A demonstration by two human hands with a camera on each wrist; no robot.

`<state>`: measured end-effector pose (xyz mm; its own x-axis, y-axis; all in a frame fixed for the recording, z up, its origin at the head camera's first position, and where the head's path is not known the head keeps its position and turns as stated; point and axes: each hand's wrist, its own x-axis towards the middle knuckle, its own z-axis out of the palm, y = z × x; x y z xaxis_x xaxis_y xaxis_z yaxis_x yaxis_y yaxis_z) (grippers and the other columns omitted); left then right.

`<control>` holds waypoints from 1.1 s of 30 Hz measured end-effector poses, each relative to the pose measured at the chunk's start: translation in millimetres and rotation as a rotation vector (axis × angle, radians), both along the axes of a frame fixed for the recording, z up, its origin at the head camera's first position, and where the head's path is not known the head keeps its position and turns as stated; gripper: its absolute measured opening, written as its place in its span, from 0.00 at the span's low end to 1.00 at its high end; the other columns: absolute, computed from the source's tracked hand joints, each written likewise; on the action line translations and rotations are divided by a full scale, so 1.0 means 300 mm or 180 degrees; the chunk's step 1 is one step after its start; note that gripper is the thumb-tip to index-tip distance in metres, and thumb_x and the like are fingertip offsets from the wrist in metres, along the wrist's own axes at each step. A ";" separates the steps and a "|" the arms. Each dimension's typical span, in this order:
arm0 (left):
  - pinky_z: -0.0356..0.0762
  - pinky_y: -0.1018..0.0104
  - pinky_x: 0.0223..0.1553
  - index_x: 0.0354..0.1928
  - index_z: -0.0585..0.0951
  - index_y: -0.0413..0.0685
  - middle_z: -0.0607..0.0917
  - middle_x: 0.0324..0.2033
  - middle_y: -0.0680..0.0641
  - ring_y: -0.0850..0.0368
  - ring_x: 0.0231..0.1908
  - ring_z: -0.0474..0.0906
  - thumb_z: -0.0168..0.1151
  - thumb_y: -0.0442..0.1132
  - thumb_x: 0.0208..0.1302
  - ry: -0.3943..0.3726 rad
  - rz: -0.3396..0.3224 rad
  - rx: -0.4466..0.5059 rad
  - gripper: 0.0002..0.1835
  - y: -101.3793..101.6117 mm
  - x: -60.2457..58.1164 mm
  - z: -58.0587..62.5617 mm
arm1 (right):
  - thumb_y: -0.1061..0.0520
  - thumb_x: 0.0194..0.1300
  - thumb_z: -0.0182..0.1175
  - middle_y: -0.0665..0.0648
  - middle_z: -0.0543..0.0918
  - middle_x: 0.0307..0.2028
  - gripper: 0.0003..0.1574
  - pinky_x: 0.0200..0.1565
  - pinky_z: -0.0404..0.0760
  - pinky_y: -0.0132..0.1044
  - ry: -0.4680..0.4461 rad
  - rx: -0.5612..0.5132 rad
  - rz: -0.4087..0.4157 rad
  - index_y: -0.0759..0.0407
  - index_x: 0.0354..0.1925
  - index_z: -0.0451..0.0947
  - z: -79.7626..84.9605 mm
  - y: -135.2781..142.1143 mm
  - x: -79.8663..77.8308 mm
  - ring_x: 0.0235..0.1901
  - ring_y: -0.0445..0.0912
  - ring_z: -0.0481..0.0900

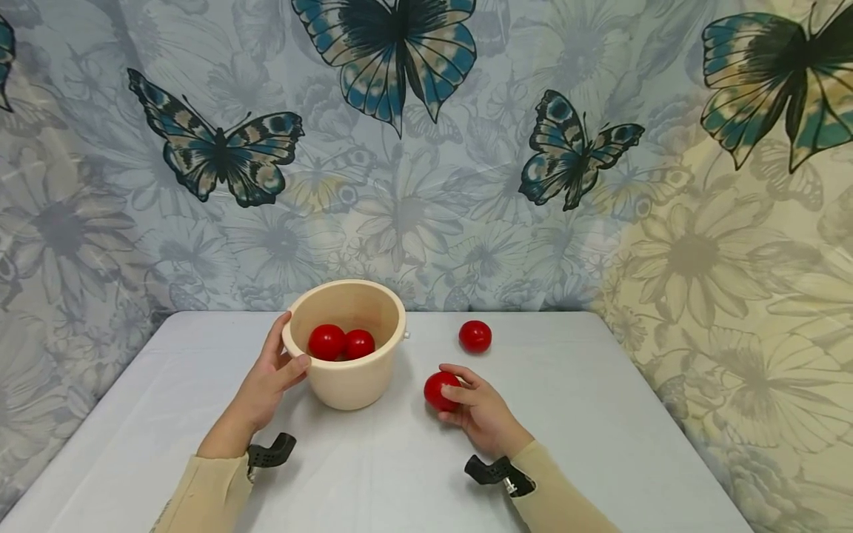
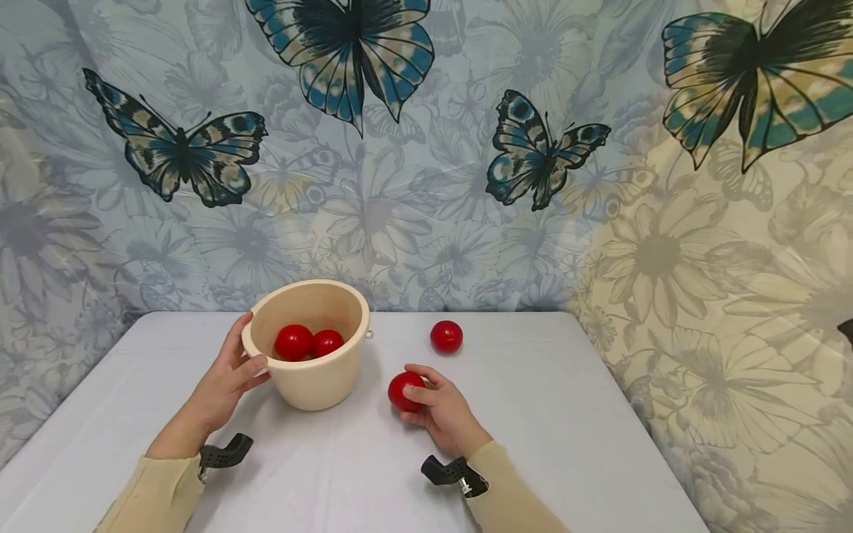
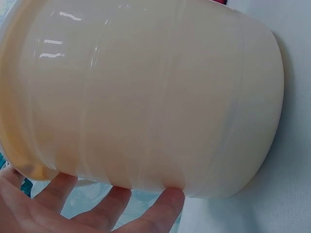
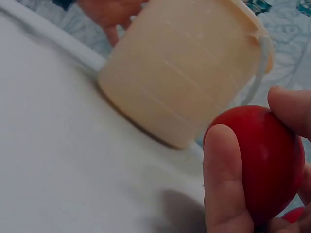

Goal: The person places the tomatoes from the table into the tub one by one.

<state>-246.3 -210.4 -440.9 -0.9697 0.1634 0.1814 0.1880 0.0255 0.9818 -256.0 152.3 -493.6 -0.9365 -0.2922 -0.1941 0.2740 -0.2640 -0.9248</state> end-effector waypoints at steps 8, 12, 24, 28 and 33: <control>0.59 0.34 0.62 0.80 0.39 0.61 0.40 0.78 0.47 0.34 0.72 0.48 0.57 0.39 0.73 -0.0005 0.0001 0.0020 0.45 0.003 -0.002 -0.003 | 0.59 0.68 0.64 0.65 0.67 0.64 0.38 0.42 0.84 0.41 0.0119 0.0016 -0.0169 0.60 0.72 0.64 0.115 0.031 -0.056 0.53 0.59 0.75; 0.59 0.34 0.62 0.80 0.39 0.62 0.40 0.78 0.47 0.33 0.72 0.48 0.57 0.39 0.73 0.0006 0.0025 -0.0017 0.45 0.003 -0.001 0.001 | 0.59 0.69 0.63 0.63 0.67 0.65 0.34 0.43 0.84 0.43 0.0327 0.0078 -0.0154 0.58 0.70 0.65 0.224 0.012 -0.090 0.56 0.60 0.73; 0.60 0.36 0.62 0.80 0.39 0.64 0.40 0.78 0.48 0.35 0.73 0.47 0.55 0.36 0.74 -0.0018 0.0039 -0.0046 0.45 -0.003 -0.004 -0.006 | 0.59 0.67 0.66 0.64 0.72 0.61 0.32 0.45 0.83 0.50 0.0783 0.0349 0.0120 0.54 0.67 0.71 0.444 -0.116 -0.163 0.55 0.62 0.75; 0.60 0.36 0.62 0.80 0.39 0.63 0.40 0.78 0.48 0.35 0.73 0.48 0.55 0.36 0.74 -0.0024 0.0040 -0.0057 0.45 -0.002 -0.005 -0.006 | 0.61 0.65 0.67 0.63 0.72 0.60 0.32 0.45 0.83 0.51 0.0835 0.0471 0.0152 0.54 0.66 0.73 0.482 -0.170 -0.173 0.56 0.62 0.76; 0.60 0.35 0.62 0.80 0.39 0.62 0.40 0.78 0.47 0.34 0.73 0.48 0.56 0.38 0.74 -0.0016 0.0029 -0.0025 0.45 -0.002 -0.004 -0.005 | 0.64 0.62 0.69 0.62 0.72 0.61 0.36 0.43 0.84 0.50 0.0867 0.0670 0.0122 0.53 0.67 0.72 0.515 -0.225 -0.181 0.56 0.60 0.75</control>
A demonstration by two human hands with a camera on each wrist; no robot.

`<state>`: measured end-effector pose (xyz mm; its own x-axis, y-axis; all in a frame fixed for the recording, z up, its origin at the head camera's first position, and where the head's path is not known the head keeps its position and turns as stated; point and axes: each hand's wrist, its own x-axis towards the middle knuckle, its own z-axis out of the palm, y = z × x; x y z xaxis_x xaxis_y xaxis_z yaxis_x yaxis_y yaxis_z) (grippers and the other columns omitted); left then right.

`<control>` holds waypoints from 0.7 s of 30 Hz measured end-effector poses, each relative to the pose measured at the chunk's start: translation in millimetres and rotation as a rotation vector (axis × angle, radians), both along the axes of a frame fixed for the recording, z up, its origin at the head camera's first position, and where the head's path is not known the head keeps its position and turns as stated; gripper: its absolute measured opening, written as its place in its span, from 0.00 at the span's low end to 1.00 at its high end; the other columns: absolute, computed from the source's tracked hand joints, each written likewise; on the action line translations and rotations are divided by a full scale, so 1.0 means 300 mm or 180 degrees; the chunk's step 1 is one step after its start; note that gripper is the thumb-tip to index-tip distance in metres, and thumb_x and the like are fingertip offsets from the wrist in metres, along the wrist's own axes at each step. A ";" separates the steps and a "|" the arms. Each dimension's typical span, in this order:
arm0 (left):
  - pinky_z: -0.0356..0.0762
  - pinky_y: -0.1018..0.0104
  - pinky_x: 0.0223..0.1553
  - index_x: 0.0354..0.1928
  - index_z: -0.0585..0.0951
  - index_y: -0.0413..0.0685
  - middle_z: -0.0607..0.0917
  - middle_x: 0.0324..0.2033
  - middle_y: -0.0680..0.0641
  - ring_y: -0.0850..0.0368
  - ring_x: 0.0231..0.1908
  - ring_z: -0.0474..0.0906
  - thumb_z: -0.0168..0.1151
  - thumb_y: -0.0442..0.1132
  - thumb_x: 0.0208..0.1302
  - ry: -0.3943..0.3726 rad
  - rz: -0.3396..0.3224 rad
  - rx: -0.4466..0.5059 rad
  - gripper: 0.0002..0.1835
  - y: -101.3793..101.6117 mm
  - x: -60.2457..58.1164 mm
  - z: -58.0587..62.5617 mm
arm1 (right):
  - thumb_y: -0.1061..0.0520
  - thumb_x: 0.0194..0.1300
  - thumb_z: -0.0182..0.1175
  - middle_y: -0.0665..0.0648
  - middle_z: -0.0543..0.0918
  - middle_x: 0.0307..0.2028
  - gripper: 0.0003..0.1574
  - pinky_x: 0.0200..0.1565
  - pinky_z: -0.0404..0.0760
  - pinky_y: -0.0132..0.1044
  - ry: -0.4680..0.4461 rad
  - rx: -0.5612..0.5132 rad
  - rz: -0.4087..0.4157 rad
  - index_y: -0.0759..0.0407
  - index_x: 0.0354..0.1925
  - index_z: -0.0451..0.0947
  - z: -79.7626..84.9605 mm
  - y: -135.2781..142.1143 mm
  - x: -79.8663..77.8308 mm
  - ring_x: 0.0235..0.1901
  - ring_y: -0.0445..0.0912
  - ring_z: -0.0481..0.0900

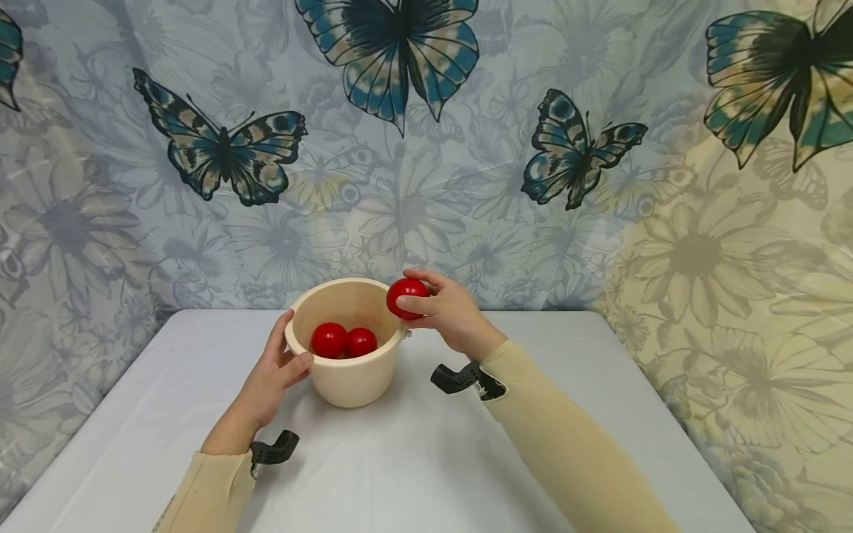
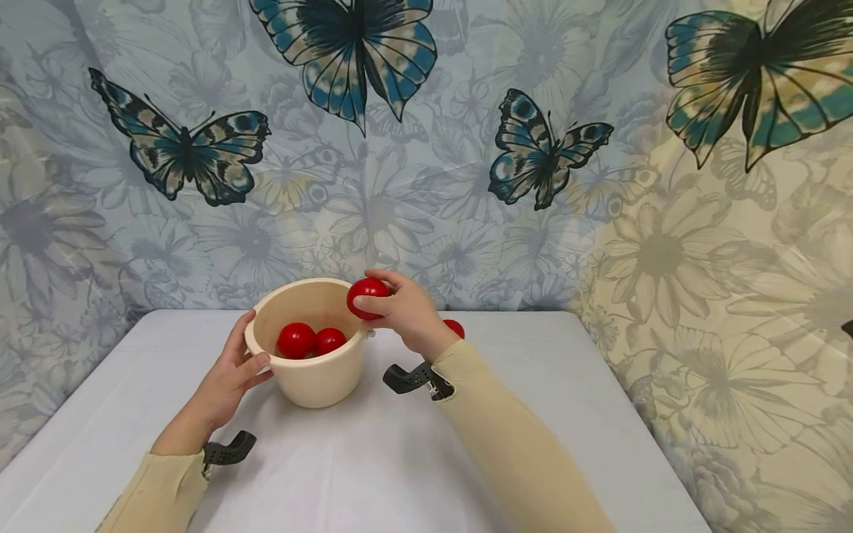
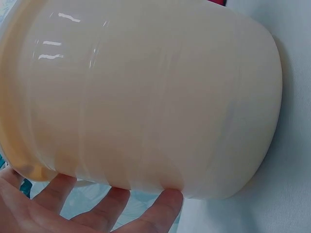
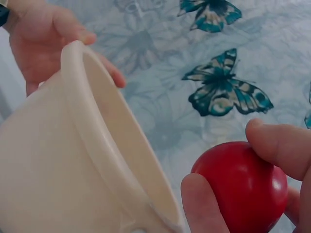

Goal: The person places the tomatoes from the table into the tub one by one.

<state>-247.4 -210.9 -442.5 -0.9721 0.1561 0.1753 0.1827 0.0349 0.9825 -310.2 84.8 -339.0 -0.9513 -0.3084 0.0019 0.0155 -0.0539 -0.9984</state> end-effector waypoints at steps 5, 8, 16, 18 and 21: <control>0.59 0.34 0.62 0.80 0.38 0.61 0.40 0.78 0.46 0.33 0.72 0.48 0.57 0.40 0.74 0.0011 -0.0020 0.0035 0.45 0.002 0.002 0.003 | 0.66 0.60 0.70 0.62 0.72 0.60 0.38 0.43 0.84 0.48 0.0046 0.0166 -0.0076 0.53 0.67 0.71 0.016 -0.031 -0.009 0.54 0.60 0.77; 0.58 0.33 0.62 0.80 0.38 0.60 0.39 0.78 0.46 0.32 0.72 0.47 0.57 0.40 0.74 0.0017 -0.0029 0.0031 0.46 0.003 0.005 0.006 | 0.67 0.60 0.69 0.60 0.73 0.60 0.39 0.46 0.83 0.47 0.0122 0.0338 -0.0129 0.52 0.68 0.71 0.016 -0.035 -0.014 0.55 0.58 0.77; 0.58 0.33 0.62 0.80 0.39 0.61 0.39 0.78 0.46 0.32 0.72 0.47 0.58 0.40 0.74 0.0004 -0.0010 0.0006 0.46 0.005 0.008 0.009 | 0.69 0.58 0.67 0.58 0.74 0.61 0.39 0.55 0.78 0.45 0.0355 0.0598 -0.0243 0.50 0.66 0.74 0.016 -0.032 -0.022 0.62 0.52 0.72; 0.58 0.33 0.62 0.80 0.39 0.62 0.40 0.78 0.46 0.32 0.72 0.47 0.58 0.40 0.73 0.0000 0.0002 -0.0001 0.46 0.006 0.009 0.009 | 0.69 0.58 0.67 0.58 0.74 0.61 0.39 0.53 0.79 0.44 0.0358 0.0558 -0.0230 0.51 0.66 0.73 0.018 -0.034 -0.022 0.63 0.54 0.71; 0.58 0.32 0.62 0.80 0.39 0.62 0.39 0.78 0.46 0.32 0.73 0.46 0.58 0.40 0.73 0.0008 0.0001 0.0007 0.46 0.005 0.009 0.010 | 0.71 0.58 0.66 0.60 0.73 0.61 0.39 0.50 0.81 0.42 0.0339 0.0494 -0.0224 0.53 0.67 0.73 0.019 -0.035 -0.020 0.63 0.56 0.71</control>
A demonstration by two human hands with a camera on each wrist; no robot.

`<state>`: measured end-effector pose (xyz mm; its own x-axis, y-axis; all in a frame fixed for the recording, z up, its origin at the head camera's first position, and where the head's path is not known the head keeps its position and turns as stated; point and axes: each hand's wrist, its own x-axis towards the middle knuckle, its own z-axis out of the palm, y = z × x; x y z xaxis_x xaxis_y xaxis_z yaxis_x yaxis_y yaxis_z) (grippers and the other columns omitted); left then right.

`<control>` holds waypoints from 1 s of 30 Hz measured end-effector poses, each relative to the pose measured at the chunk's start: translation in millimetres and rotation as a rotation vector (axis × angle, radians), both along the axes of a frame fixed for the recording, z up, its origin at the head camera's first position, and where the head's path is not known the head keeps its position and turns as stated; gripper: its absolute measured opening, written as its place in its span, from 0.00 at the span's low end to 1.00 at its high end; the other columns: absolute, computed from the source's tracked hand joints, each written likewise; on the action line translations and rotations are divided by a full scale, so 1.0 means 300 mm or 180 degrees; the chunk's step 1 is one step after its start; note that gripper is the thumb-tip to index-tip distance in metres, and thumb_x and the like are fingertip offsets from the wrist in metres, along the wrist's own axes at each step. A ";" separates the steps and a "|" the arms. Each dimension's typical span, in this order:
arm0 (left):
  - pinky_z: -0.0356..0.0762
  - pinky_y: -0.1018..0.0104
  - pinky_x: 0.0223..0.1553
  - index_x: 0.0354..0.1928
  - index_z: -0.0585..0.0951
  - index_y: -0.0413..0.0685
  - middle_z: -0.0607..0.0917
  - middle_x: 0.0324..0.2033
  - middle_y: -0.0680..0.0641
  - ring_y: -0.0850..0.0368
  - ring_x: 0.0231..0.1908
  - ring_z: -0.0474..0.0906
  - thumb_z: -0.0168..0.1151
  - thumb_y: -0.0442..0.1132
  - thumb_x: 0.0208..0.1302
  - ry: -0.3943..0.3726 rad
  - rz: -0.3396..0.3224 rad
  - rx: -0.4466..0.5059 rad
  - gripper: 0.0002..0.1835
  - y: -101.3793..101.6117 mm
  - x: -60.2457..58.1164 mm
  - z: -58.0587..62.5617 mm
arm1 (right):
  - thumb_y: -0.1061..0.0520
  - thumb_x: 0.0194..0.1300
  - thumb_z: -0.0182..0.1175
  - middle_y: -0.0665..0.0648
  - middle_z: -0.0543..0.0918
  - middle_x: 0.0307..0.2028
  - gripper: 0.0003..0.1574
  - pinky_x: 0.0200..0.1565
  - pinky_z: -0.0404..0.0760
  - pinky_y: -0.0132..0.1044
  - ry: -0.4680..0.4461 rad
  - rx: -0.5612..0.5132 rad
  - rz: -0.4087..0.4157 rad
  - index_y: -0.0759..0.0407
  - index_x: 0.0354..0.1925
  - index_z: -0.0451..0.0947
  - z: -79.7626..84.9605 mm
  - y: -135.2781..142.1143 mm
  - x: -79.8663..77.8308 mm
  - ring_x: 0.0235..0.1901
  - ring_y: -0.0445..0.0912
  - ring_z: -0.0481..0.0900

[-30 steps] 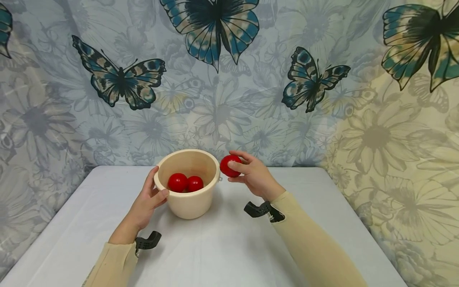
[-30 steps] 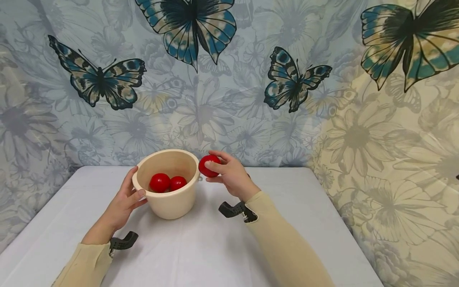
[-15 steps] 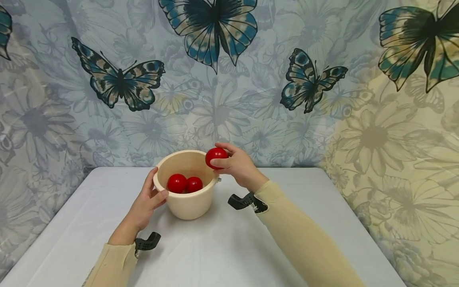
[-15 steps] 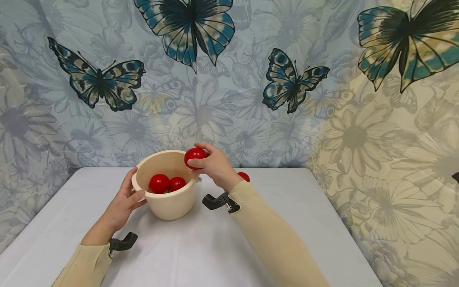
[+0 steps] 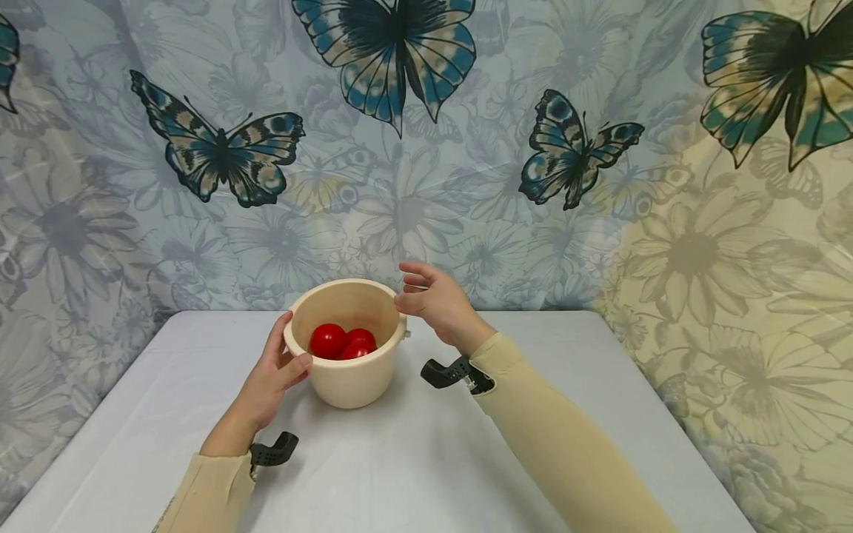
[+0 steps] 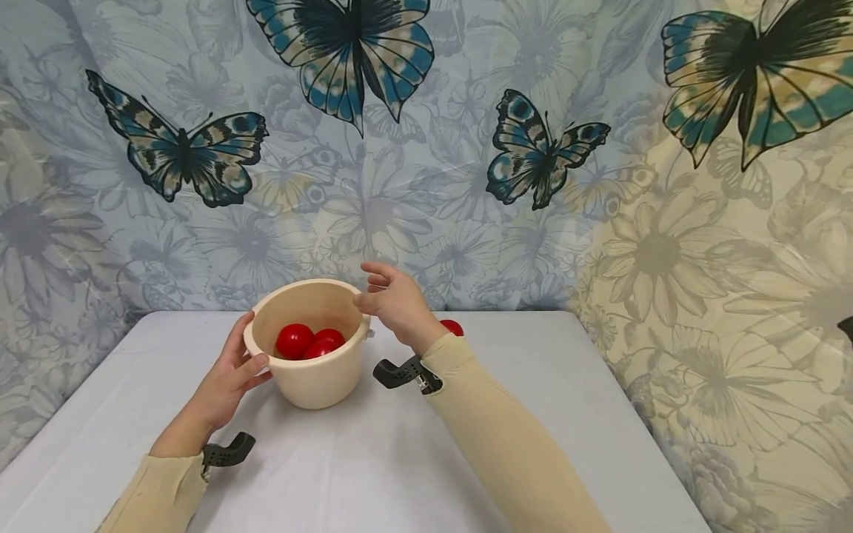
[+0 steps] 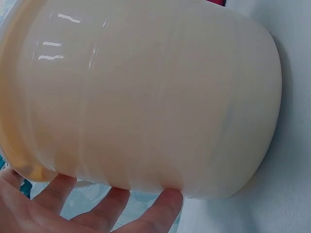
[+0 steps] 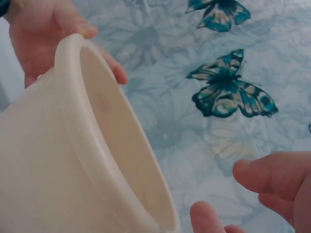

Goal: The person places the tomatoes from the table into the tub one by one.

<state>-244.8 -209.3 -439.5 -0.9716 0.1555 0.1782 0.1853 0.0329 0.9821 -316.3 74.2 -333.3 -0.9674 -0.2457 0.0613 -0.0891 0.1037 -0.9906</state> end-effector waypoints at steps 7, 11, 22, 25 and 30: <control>0.57 0.32 0.62 0.80 0.39 0.61 0.39 0.78 0.46 0.33 0.73 0.46 0.58 0.40 0.73 -0.0035 -0.0011 0.0034 0.46 0.002 -0.003 -0.005 | 0.72 0.61 0.65 0.61 0.70 0.63 0.38 0.48 0.82 0.41 -0.0204 -0.0435 -0.0011 0.55 0.67 0.72 -0.020 0.033 0.013 0.59 0.56 0.74; 0.58 0.33 0.62 0.80 0.38 0.61 0.39 0.78 0.46 0.33 0.73 0.47 0.58 0.40 0.73 -0.0047 -0.0003 0.0004 0.46 0.004 0.000 -0.004 | 0.68 0.65 0.64 0.62 0.69 0.64 0.36 0.50 0.81 0.45 -0.0252 -0.0785 -0.0001 0.54 0.69 0.70 -0.058 0.104 0.065 0.60 0.58 0.73; 0.59 0.33 0.62 0.80 0.39 0.63 0.40 0.78 0.47 0.33 0.72 0.48 0.57 0.40 0.74 0.0008 0.0021 -0.0021 0.46 -0.003 -0.006 -0.004 | 0.64 0.69 0.62 0.66 0.65 0.67 0.37 0.52 0.80 0.48 -0.0383 -0.0794 -0.0342 0.61 0.72 0.63 -0.260 0.356 0.169 0.63 0.62 0.69; 0.58 0.33 0.62 0.80 0.39 0.62 0.39 0.78 0.47 0.33 0.72 0.47 0.57 0.39 0.74 -0.0003 0.0008 0.0001 0.45 -0.003 -0.007 -0.007 | 0.63 0.70 0.60 0.67 0.64 0.69 0.37 0.52 0.80 0.47 -0.0495 -0.0667 -0.0499 0.61 0.73 0.61 -0.321 0.425 0.177 0.64 0.64 0.67; 0.58 0.34 0.62 0.80 0.39 0.60 0.40 0.78 0.46 0.33 0.73 0.47 0.56 0.38 0.74 0.0006 -0.0001 0.0034 0.45 0.001 -0.007 -0.012 | 0.63 0.72 0.58 0.68 0.63 0.69 0.35 0.52 0.80 0.46 -0.0728 -0.0560 -0.0688 0.61 0.73 0.61 -0.411 0.519 0.183 0.64 0.64 0.66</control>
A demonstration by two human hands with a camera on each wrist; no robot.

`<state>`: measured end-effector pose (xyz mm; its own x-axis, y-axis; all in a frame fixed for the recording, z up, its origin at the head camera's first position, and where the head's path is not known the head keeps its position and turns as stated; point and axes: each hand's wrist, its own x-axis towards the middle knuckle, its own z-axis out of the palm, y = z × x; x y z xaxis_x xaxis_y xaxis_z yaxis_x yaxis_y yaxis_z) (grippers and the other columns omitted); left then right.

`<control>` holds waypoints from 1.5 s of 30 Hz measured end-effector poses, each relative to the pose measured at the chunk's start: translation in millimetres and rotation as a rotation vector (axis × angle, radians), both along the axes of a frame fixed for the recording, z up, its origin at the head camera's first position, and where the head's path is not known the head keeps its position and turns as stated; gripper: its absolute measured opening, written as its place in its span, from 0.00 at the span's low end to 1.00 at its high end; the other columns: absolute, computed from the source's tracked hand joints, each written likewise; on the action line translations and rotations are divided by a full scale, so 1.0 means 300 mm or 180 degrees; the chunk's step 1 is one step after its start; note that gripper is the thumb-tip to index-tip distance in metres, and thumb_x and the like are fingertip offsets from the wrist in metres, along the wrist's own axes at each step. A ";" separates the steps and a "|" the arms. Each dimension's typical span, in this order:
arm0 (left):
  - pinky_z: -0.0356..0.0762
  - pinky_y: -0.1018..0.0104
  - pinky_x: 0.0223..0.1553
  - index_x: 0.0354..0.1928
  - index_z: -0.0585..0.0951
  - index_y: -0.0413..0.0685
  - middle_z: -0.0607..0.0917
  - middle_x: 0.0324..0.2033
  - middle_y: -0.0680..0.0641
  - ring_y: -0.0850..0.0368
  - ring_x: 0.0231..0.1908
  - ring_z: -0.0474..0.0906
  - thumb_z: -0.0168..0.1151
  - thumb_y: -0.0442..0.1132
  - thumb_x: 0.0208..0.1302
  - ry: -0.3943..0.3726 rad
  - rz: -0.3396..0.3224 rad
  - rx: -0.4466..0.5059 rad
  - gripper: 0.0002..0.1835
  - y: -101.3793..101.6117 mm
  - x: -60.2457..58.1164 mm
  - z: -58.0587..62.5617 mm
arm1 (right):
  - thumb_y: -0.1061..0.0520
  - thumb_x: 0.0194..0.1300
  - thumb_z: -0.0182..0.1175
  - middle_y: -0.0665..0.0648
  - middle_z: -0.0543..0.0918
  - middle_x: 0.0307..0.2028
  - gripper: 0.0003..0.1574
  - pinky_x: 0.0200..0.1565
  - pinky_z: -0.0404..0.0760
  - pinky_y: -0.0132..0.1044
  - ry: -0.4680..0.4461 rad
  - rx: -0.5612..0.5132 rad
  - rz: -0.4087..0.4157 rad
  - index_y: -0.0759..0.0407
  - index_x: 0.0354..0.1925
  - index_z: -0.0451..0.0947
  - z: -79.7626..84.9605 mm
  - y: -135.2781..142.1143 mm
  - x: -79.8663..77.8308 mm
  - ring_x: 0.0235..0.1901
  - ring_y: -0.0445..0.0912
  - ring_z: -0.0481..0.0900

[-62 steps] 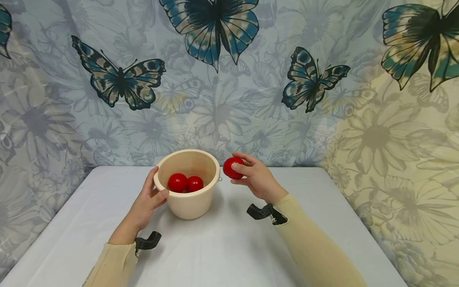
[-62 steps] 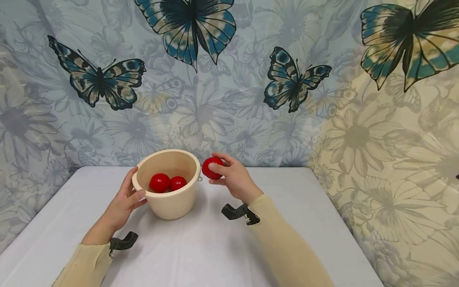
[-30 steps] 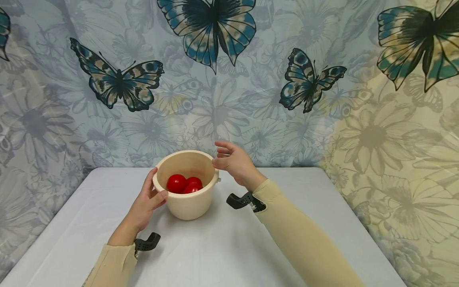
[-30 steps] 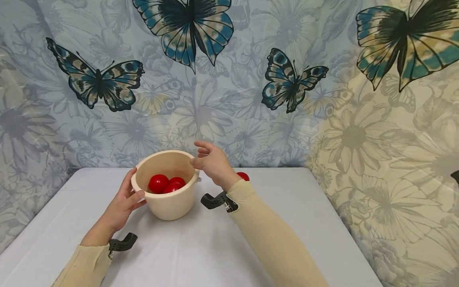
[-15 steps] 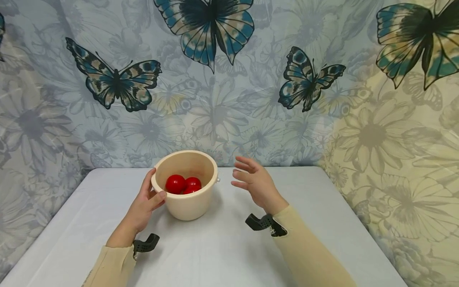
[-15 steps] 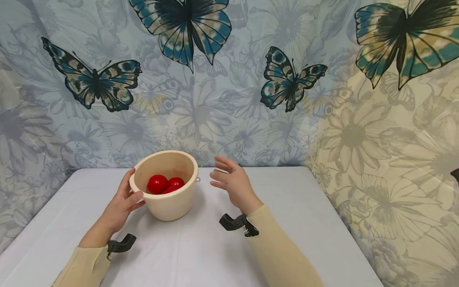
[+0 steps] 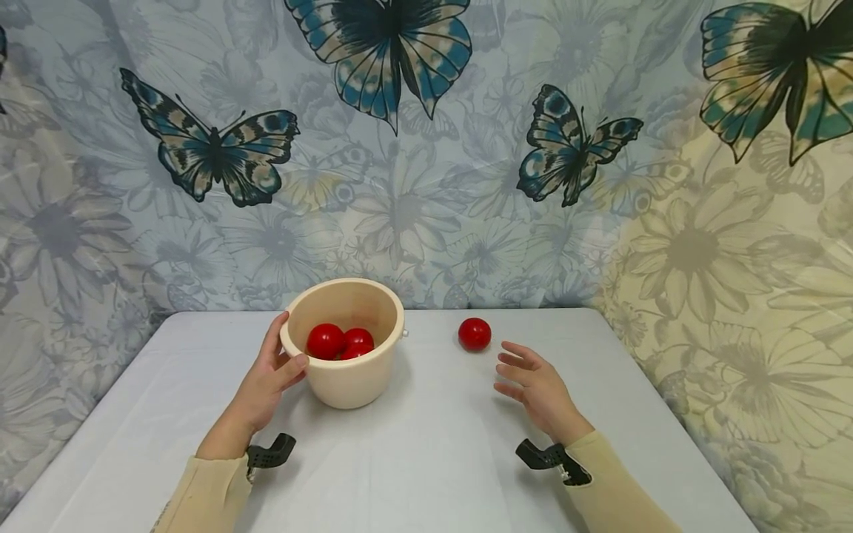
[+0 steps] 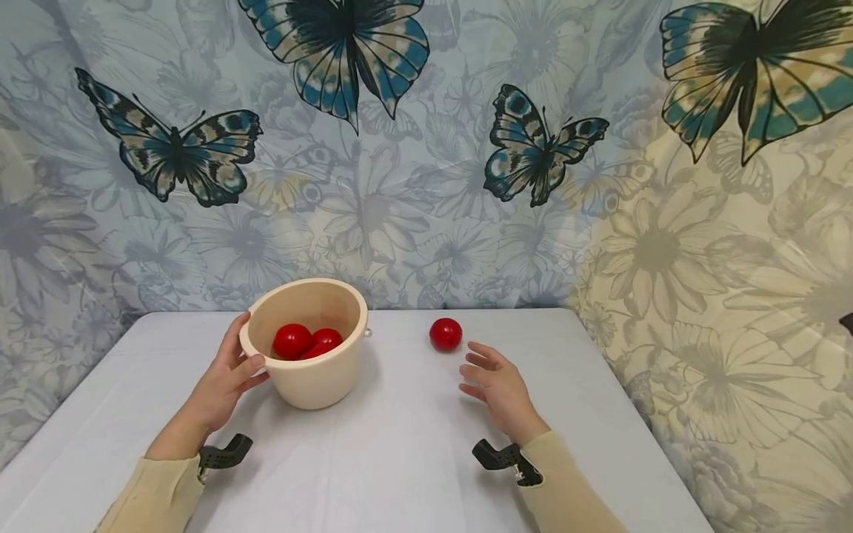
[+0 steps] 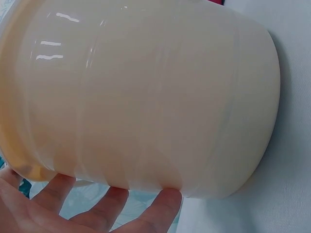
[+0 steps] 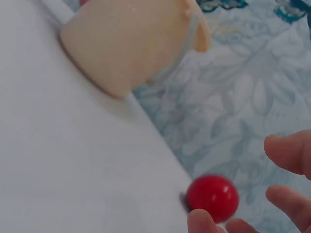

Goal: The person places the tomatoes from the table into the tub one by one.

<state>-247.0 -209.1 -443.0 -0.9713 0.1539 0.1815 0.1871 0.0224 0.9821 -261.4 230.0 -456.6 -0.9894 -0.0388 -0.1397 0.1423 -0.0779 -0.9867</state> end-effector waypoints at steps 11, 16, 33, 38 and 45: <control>0.58 0.34 0.63 0.80 0.38 0.61 0.40 0.78 0.46 0.34 0.73 0.47 0.56 0.39 0.74 -0.0015 -0.0010 0.0007 0.45 -0.007 0.005 0.001 | 0.66 0.70 0.59 0.68 0.62 0.66 0.39 0.52 0.80 0.46 -0.0221 -0.0249 -0.0236 0.63 0.74 0.57 -0.116 0.054 -0.028 0.60 0.55 0.69; 0.58 0.35 0.63 0.80 0.38 0.61 0.39 0.78 0.47 0.35 0.73 0.47 0.56 0.39 0.74 -0.0025 -0.0006 -0.0012 0.45 -0.011 0.003 0.003 | 0.66 0.71 0.58 0.66 0.60 0.68 0.39 0.52 0.80 0.47 -0.0144 -0.0220 -0.0262 0.62 0.75 0.57 -0.127 0.042 -0.065 0.63 0.57 0.65; 0.60 0.36 0.62 0.80 0.38 0.63 0.40 0.78 0.49 0.36 0.73 0.49 0.56 0.40 0.75 0.0005 -0.0036 -0.0069 0.45 -0.010 -0.008 0.005 | 0.69 0.69 0.59 0.65 0.52 0.74 0.43 0.53 0.79 0.46 0.0289 -0.0260 -0.0325 0.60 0.76 0.55 -0.150 -0.025 -0.290 0.70 0.57 0.56; 0.59 0.35 0.62 0.80 0.39 0.63 0.40 0.78 0.48 0.36 0.73 0.48 0.57 0.40 0.74 -0.0010 -0.0043 -0.0054 0.45 -0.011 -0.011 0.004 | 0.66 0.66 0.65 0.64 0.64 0.69 0.43 0.45 0.83 0.39 0.0308 0.0322 -0.0291 0.57 0.75 0.60 -0.151 -0.069 -0.325 0.65 0.58 0.64; 0.59 0.35 0.62 0.80 0.39 0.62 0.41 0.78 0.47 0.35 0.73 0.48 0.56 0.39 0.74 -0.0017 -0.0020 -0.0063 0.45 -0.009 -0.007 0.007 | 0.66 0.65 0.66 0.66 0.68 0.65 0.43 0.39 0.84 0.36 0.0325 0.0583 -0.0328 0.57 0.74 0.63 -0.152 -0.094 -0.341 0.61 0.59 0.67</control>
<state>-249.0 -211.8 -441.0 -0.9712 0.1636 0.1732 0.1820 0.0407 0.9824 -363.6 201.7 -502.1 -0.9962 0.0798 -0.0342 0.0417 0.0949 -0.9946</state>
